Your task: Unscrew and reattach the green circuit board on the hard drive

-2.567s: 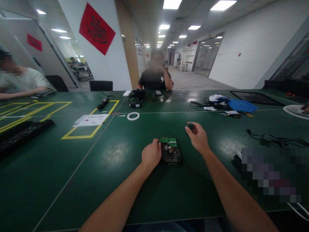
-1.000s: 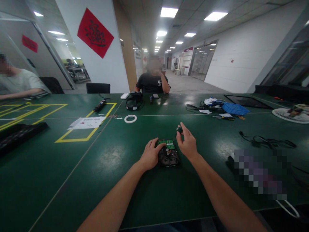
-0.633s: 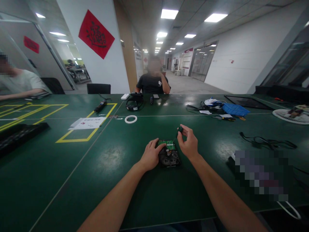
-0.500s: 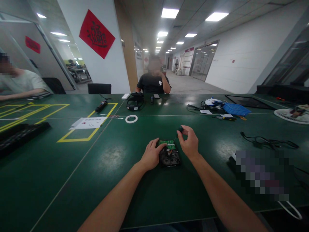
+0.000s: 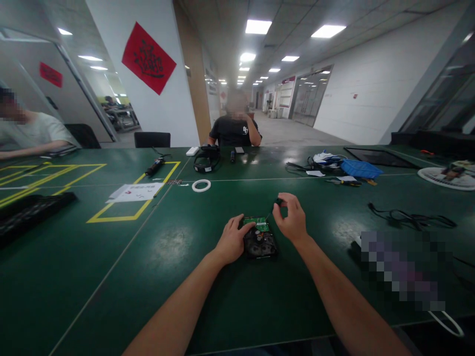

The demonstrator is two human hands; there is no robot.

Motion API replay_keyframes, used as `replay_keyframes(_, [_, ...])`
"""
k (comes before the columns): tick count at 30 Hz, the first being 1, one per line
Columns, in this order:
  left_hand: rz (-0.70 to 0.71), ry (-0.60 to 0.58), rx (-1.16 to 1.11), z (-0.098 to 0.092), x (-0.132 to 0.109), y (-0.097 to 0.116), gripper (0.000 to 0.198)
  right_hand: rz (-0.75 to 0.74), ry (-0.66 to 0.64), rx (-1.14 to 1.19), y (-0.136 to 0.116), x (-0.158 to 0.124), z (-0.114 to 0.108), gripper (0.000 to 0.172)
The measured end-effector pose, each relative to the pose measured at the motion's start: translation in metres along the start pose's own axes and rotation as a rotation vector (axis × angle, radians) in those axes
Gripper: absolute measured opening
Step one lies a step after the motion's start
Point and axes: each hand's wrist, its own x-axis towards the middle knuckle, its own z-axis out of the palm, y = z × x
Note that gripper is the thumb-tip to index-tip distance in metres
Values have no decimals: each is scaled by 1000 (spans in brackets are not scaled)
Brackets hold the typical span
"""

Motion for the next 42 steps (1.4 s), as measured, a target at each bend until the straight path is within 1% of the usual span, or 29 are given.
replay_keyframes(3, [-6, -8, -4, -1, 0, 1, 73, 50, -12, 9, 0, -1, 1, 32])
replay_keyframes(8, [-18, -5, -1, -2, 0, 4, 72, 94, -10, -28, -4, -2, 3, 29])
replay_keyframes(12, [-19, -3, -4, -3, 0, 5, 73, 84, -22, 78, -9, 0, 5, 29])
replay_keyframes(14, [-19, -2, -1, -3, 0, 5, 73, 111, -9, 113, -10, 0, 8, 31])
replay_keyframes(17, [-14, 2, -3, -4, 0, 4, 72, 154, 32, 69, -7, -2, 12, 31])
replay_keyframes(20, [-15, 3, -9, -3, 0, 4, 72, 101, 29, 12, -5, -3, 14, 29])
replay_keyframes(23, [-23, -1, -14, -3, -1, 4, 72, 29, 23, 27, -3, -2, 15, 28])
replay_keyframes(27, [-35, -4, -10, -4, -1, 5, 71, 10, 56, 42, -4, 0, 15, 30])
replay_keyframes(32, [-29, 4, -2, -4, -1, 4, 71, -31, 7, -59, -7, 2, 7, 23])
replay_keyframes(36, [-29, 8, -1, -3, -1, 4, 72, -2, -38, -64, -12, 3, 2, 24])
replay_keyframes(39, [-29, 5, -11, -3, -1, 3, 71, 40, -36, -63, -15, 3, 3, 25])
replay_keyframes(42, [-31, 8, -14, -2, -1, 3, 70, 40, -57, -73, -15, 2, 4, 28])
